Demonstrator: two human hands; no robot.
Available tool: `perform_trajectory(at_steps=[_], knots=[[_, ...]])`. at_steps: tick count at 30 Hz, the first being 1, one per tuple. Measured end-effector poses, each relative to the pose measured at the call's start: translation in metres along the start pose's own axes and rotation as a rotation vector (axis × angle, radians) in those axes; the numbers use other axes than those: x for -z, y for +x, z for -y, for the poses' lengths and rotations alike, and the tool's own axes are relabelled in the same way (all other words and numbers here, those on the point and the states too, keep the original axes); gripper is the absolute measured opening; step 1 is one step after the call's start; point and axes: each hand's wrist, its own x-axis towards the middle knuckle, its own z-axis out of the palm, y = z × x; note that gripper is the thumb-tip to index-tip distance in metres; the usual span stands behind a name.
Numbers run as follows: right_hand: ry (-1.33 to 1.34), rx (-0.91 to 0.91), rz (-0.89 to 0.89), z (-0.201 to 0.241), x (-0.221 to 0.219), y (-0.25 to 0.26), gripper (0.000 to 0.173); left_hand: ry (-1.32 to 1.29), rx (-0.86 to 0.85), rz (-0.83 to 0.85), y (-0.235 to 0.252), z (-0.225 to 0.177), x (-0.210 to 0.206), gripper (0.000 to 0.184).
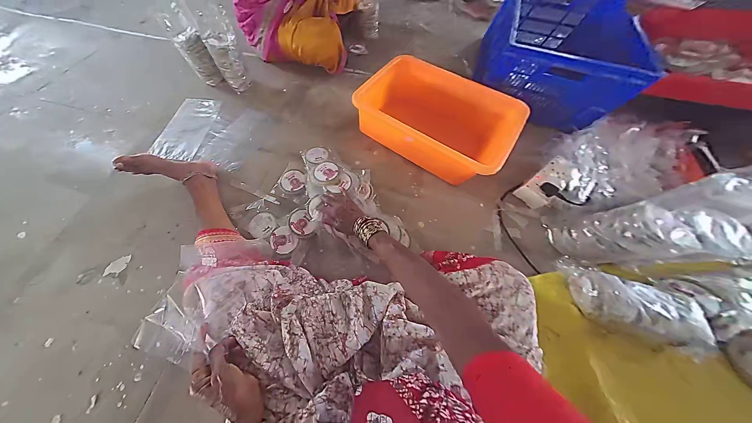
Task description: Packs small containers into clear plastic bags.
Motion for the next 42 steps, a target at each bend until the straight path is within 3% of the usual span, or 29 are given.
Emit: perform_trajectory(at_steps=[4, 6, 9, 12, 18, 20, 24, 29, 32, 34, 37, 39, 42], knots=[[0.144, -0.245, -0.208, -0.003, 0.045, -0.05, 0.049, -0.037, -0.016, 0.013, -0.001, 0.002, 0.002, 0.038], [0.102, -0.303, -0.117, -0.01, 0.054, -0.082, 0.062, -0.05, -0.028, 0.016, 0.0, 0.002, 0.0, 0.036], [-0.001, -0.345, 0.17, -0.018, 0.038, -0.118, 0.104, -0.068, -0.07, 0.057, 0.002, 0.006, -0.005, 0.036], [-0.065, -0.344, 0.209, -0.014, 0.004, -0.139, 0.12, -0.06, -0.097, 0.098, 0.001, 0.005, -0.007, 0.04], [-0.02, -0.508, 0.024, 0.013, -0.005, -0.134, 0.089, -0.011, -0.124, 0.085, 0.004, 0.006, -0.006, 0.038], [0.013, -0.603, -0.005, 0.014, -0.004, -0.132, 0.093, -0.012, -0.13, 0.092, 0.004, 0.007, -0.007, 0.038], [0.24, -0.727, -0.314, 0.001, -0.012, -0.137, 0.098, -0.038, -0.14, 0.111, 0.004, 0.007, -0.007, 0.037], [0.647, -0.911, -0.389, 0.0, 0.021, -0.156, 0.092, -0.019, -0.148, 0.125, 0.005, 0.007, -0.006, 0.037], [0.777, -0.844, -0.458, 0.002, 0.038, -0.163, 0.061, -0.02, -0.157, 0.129, 0.006, 0.01, -0.006, 0.037], [0.701, -0.804, -0.39, 0.014, 0.054, -0.168, 0.055, -0.018, -0.15, 0.129, 0.006, 0.009, -0.005, 0.039], [0.308, -0.767, -0.094, 0.046, 0.087, -0.168, 0.052, -0.029, -0.132, 0.132, 0.006, 0.008, -0.007, 0.039], [0.19, -0.702, 0.008, 0.046, 0.07, -0.162, 0.051, -0.043, -0.116, 0.135, 0.006, 0.007, -0.007, 0.038], [0.106, -0.669, 0.248, 0.052, 0.037, -0.153, 0.066, -0.051, -0.115, 0.119, 0.006, 0.006, -0.008, 0.033]])
